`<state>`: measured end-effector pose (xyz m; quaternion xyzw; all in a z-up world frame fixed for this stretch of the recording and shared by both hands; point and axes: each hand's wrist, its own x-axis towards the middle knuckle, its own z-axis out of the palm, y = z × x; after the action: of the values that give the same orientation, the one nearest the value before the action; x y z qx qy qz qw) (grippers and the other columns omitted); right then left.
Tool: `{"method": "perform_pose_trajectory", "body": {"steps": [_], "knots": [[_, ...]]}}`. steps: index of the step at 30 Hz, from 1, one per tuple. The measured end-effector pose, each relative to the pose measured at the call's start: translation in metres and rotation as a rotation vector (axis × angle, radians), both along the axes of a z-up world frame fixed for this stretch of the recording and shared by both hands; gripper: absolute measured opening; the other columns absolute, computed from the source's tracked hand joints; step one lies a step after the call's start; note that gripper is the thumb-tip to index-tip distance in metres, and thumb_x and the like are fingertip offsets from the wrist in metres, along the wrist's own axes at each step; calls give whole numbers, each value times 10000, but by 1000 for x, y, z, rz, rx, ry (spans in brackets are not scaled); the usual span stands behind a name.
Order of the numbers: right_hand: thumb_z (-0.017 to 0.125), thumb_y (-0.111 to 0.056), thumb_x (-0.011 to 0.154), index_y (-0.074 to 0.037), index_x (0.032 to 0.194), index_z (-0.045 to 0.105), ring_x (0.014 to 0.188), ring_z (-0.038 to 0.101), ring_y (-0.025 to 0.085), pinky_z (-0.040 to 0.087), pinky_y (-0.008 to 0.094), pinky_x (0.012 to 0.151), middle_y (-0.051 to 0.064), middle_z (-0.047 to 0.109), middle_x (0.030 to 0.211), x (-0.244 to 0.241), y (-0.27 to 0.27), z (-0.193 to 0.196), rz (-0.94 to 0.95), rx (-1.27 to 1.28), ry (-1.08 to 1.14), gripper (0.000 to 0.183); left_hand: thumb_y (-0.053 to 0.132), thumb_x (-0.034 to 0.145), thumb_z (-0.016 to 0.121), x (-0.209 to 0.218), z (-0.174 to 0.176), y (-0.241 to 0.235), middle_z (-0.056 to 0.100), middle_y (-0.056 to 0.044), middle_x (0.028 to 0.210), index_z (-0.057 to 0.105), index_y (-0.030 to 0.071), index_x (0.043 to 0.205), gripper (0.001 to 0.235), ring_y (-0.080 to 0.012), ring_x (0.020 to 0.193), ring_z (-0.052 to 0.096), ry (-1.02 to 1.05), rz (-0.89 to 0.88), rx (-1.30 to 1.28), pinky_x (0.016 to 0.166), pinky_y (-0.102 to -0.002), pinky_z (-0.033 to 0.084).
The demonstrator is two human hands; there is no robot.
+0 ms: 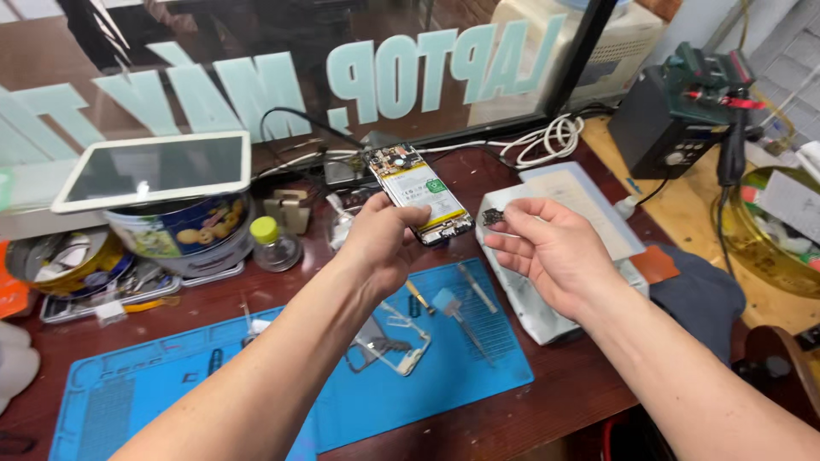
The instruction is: The person uses pliers and a soldering iron to manipulate and solder small electronic components on a workbench. They handle a small circuit board and a cable, performing precise adjustments and soldering operations.
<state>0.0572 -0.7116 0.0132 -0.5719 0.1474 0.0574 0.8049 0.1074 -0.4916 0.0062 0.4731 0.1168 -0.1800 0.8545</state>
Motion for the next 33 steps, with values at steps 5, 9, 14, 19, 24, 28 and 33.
{"method": "perform_pose_trajectory", "body": {"steps": [5, 9, 14, 19, 24, 28, 33], "knots": [[674, -131, 972, -104, 1071, 596, 808, 650, 133, 553, 288, 690, 24, 648, 941, 9, -112, -23, -283, -58, 11, 129, 57, 907, 701, 26, -30, -103, 743, -67, 1013, 656, 95, 1074, 177, -192, 823, 705, 119, -155, 183, 662, -342, 582], [683, -110, 967, -79, 1076, 621, 767, 638, 121, 529, 274, 670, 24, 659, 914, 21, -173, -39, -370, -14, 62, 129, 66, 877, 767, 51, -64, -174, 750, -83, 949, 657, 83, 994, 162, -174, 708, 664, 72, -240, 275, 573, -322, 513], [668, -115, 965, -76, 1058, 644, 760, 634, 118, 526, 275, 662, 31, 678, 910, 16, -193, -52, -332, -84, 121, 103, 31, 805, 792, 56, -78, -220, 767, -116, 909, 644, 36, 929, 194, -217, 741, 756, 81, -217, 225, 603, -368, 649], [671, -93, 943, -58, 1052, 652, 758, 638, 115, 534, 274, 664, 25, 678, 908, 12, -185, -47, -264, -112, 174, 116, 189, 753, 858, 47, -52, -208, 797, -154, 948, 718, 10, 960, 308, -258, 762, 771, -54, -335, 794, 644, -369, 622], [704, -66, 908, -5, 1060, 686, 722, 636, 129, 534, 282, 624, 52, 692, 894, 9, -182, -49, -93, -342, 264, 165, 200, 682, 913, 33, -35, -205, 748, -190, 1051, 607, 16, 1057, 518, -307, 965, 734, -273, -213, 979, 856, -415, 585], [710, -85, 904, 8, 1055, 717, 689, 635, 133, 523, 275, 596, 66, 707, 868, 6, -178, -51, -41, -421, 308, 178, 192, 768, 837, 24, -32, -199, 722, -210, 1047, 535, 20, 1154, 519, -375, 996, 707, -348, -173, 1041, 883, -477, 557], [712, -83, 902, 7, 1047, 726, 677, 629, 121, 489, 267, 557, 59, 716, 866, 15, -177, -51, 47, -484, 292, 171, 102, 773, 735, -6, -35, -189, 724, -187, 979, 625, 25, 1101, 354, -367, 936, 715, -598, -196, 1073, 837, -481, 562]]}}
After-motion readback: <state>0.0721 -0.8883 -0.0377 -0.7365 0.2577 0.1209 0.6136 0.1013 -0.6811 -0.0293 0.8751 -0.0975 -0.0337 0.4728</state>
